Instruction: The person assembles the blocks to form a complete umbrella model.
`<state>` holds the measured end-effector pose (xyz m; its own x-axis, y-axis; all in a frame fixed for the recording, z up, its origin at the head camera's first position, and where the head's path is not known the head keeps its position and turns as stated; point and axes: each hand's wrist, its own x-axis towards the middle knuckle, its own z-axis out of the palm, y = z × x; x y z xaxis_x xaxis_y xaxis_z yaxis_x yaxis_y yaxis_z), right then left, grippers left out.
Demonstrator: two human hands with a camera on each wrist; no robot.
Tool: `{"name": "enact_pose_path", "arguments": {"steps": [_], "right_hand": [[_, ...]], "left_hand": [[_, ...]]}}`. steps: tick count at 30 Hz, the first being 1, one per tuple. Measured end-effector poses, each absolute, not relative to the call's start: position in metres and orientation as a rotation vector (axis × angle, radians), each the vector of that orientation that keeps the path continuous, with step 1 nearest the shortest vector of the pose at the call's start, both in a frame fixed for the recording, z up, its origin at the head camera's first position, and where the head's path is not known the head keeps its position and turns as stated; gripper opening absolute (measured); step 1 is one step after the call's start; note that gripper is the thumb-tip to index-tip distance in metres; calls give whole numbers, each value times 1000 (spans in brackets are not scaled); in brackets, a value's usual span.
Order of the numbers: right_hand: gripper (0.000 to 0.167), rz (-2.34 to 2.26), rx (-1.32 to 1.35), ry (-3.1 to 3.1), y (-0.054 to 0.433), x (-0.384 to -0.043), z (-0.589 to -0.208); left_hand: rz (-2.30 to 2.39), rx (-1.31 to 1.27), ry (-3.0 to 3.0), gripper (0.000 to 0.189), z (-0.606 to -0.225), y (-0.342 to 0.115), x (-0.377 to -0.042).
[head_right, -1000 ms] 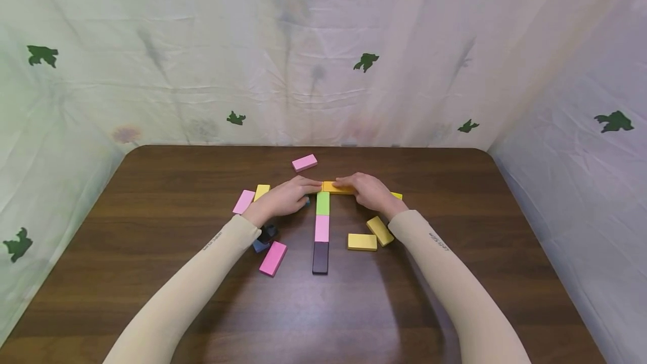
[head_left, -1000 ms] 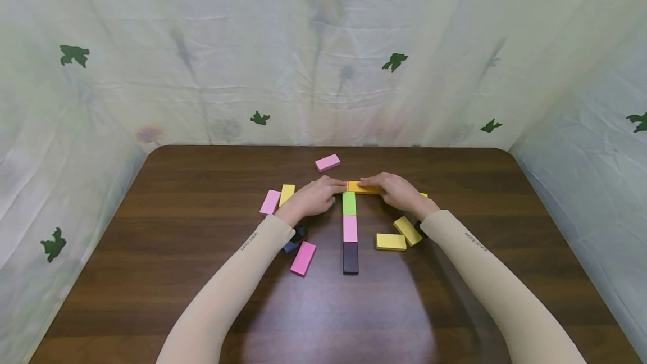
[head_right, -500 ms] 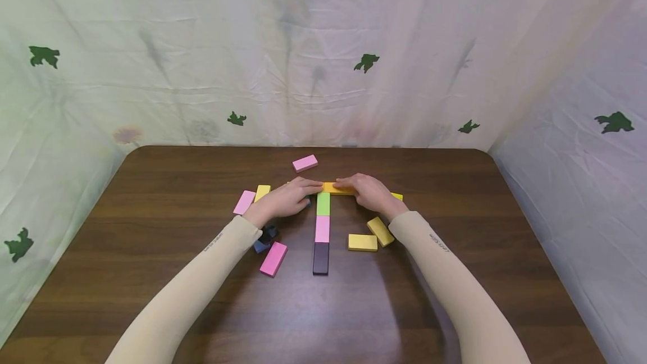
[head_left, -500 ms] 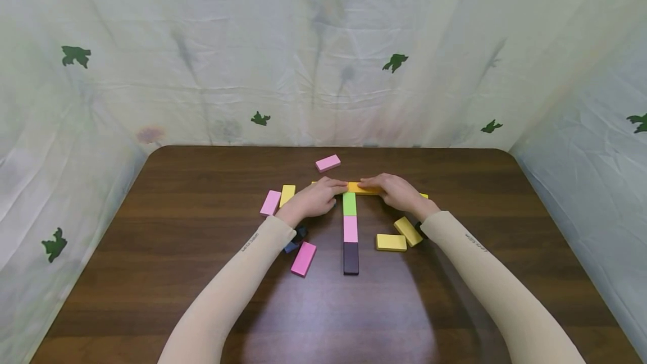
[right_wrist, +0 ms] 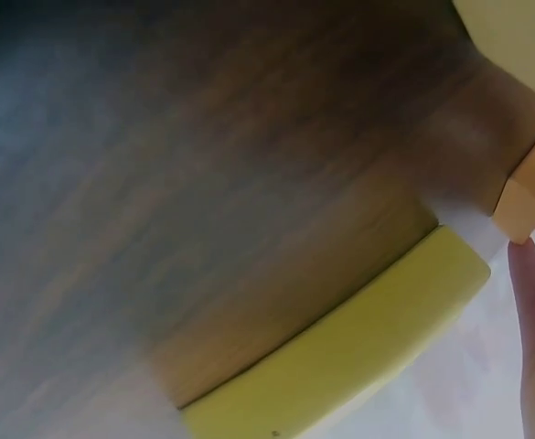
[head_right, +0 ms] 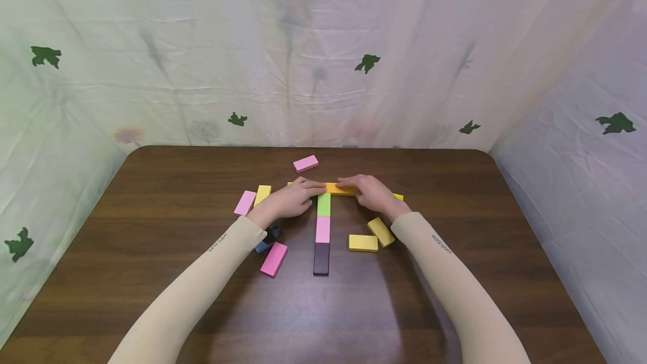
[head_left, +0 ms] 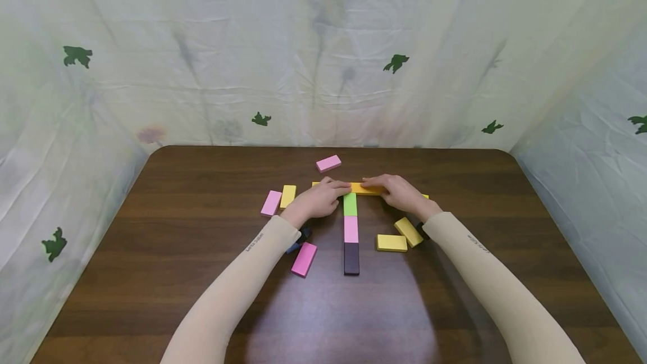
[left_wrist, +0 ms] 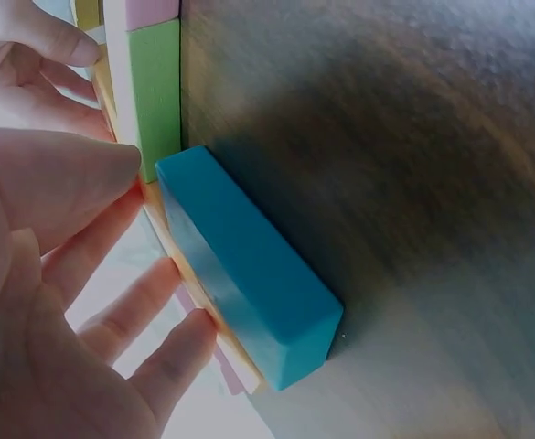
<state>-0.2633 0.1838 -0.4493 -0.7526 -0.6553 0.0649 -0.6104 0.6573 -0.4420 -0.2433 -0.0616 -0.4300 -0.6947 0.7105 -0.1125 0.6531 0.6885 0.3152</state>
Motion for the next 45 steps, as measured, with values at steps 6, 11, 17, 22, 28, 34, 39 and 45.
{"name": "enact_pose_path", "arguments": {"steps": [6, 11, 17, 22, 28, 34, 39, 45], "right_hand": [[54, -739, -954, 2749, 188, -263, -448], [52, -775, -932, 2761, 195, -263, -444], [48, -774, -907, 2778, 205, -261, -440], [46, -799, -894, 2780, 215, -257, -438], [43, -801, -837, 2789, 226, -250, -439], [41, -825, -821, 2767, 238, -244, -442], [40, -796, -808, 2781, 249, -239, -445], [41, -743, -771, 2788, 259, -233, -446]], "left_hand": [[339, 1072, 2677, 43, -429, -59, -243], [339, 1069, 2680, 43, -430, -59, -245], [352, 1085, 2682, 42, -429, -58, -245], [355, 1097, 2688, 42, -428, -59, -245], [359, 1114, 2687, 43, -428, -58, -245], [363, 1101, 2682, 43, -427, -58, -244], [375, 1077, 2670, 44, -427, -59, -244], [356, 1039, 2649, 48, -427, -59, -244]]}}
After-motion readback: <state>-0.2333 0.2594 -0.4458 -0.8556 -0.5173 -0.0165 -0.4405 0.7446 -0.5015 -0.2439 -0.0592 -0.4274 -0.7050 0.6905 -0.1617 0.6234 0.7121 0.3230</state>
